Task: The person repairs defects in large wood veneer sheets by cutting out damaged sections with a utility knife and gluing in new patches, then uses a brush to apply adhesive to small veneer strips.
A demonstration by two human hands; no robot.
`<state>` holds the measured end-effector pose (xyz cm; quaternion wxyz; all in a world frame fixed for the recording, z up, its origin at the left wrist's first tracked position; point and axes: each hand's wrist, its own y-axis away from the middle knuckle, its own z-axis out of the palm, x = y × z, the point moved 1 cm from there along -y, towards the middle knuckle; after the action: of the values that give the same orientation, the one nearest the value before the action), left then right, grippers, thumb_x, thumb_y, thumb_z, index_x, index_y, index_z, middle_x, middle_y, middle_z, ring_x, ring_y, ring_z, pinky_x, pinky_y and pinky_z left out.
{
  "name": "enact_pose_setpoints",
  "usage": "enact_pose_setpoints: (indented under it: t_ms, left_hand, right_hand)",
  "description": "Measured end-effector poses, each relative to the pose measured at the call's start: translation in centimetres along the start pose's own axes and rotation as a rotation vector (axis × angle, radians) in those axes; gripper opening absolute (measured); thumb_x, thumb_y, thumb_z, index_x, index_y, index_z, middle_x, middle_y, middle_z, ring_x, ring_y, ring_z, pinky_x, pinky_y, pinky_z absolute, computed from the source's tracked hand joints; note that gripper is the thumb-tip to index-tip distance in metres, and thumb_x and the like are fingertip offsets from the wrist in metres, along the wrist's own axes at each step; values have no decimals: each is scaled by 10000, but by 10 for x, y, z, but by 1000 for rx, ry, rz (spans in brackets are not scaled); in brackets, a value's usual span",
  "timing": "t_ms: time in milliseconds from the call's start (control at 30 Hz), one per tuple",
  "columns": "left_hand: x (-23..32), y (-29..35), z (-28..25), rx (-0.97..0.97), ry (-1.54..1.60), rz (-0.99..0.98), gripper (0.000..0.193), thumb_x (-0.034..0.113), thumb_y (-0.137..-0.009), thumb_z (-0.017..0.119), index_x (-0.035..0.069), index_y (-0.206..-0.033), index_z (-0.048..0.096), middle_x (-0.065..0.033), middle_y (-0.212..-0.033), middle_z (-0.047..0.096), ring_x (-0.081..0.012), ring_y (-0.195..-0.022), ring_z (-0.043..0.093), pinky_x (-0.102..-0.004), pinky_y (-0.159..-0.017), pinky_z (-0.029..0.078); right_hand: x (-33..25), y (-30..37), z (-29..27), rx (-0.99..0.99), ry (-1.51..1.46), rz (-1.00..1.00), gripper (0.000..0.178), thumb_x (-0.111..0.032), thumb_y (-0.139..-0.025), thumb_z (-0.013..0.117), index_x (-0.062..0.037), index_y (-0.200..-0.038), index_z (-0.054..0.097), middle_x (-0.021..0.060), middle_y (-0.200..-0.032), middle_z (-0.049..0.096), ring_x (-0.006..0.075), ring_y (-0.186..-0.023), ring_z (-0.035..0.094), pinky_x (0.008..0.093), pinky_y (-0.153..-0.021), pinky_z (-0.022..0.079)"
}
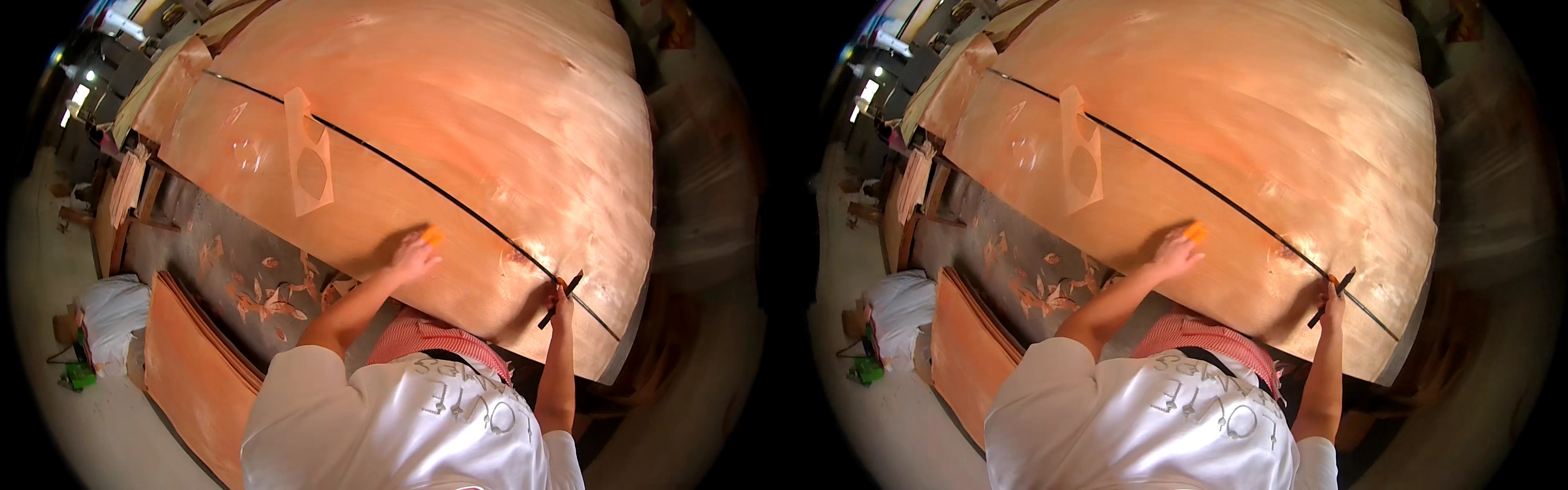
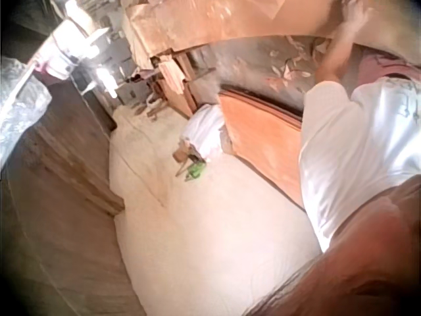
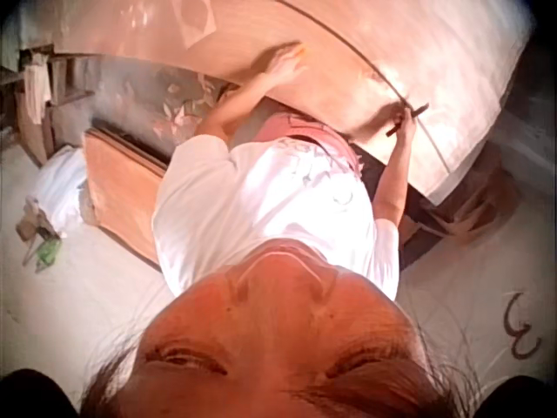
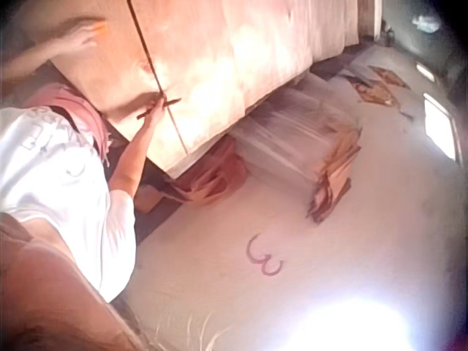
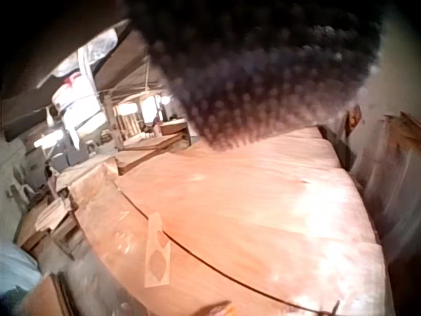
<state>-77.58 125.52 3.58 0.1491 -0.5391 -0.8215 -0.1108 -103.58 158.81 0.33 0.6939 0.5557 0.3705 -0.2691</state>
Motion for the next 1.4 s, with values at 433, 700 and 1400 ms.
enact_pose_setpoints:
  t_ms: [433, 700, 1400]
  left_hand:
    - [-201, 34, -15, 332, -285, -726, 682, 489, -834, 441, 23, -1320, 325, -192, -1335, 349, -323, -1240, 306, -490, -1044, 151]
    - [-93, 10, -52, 367, 74, 174, 395, 342, -767, 602, 13, -984, 569, -192, -1040, 550, -370, -1058, 448, -471, -946, 312]
    - [-220, 43, -24, 268, 96, -1533, 648, 566, -837, 377, 88, -1269, 448, -203, -1336, 353, -373, -1141, 431, -486, -944, 349]
  right_hand:
    - [-119, -70, 76, 130, 196, -382, 352, -216, -884, 515, -85, -1211, 503, 72, -1005, 628, 33, -467, 380, 167, -394, 310]
    - [-77, -15, 104, -164, 456, -348, 352, -215, -924, 435, -32, -1224, 459, 105, -1008, 624, 26, -495, 389, 170, -429, 340]
    - [33, 50, 33, 140, -51, 46, 239, -144, -910, 461, -78, -1123, 548, 39, -840, 631, 29, -460, 299, 161, -395, 266]
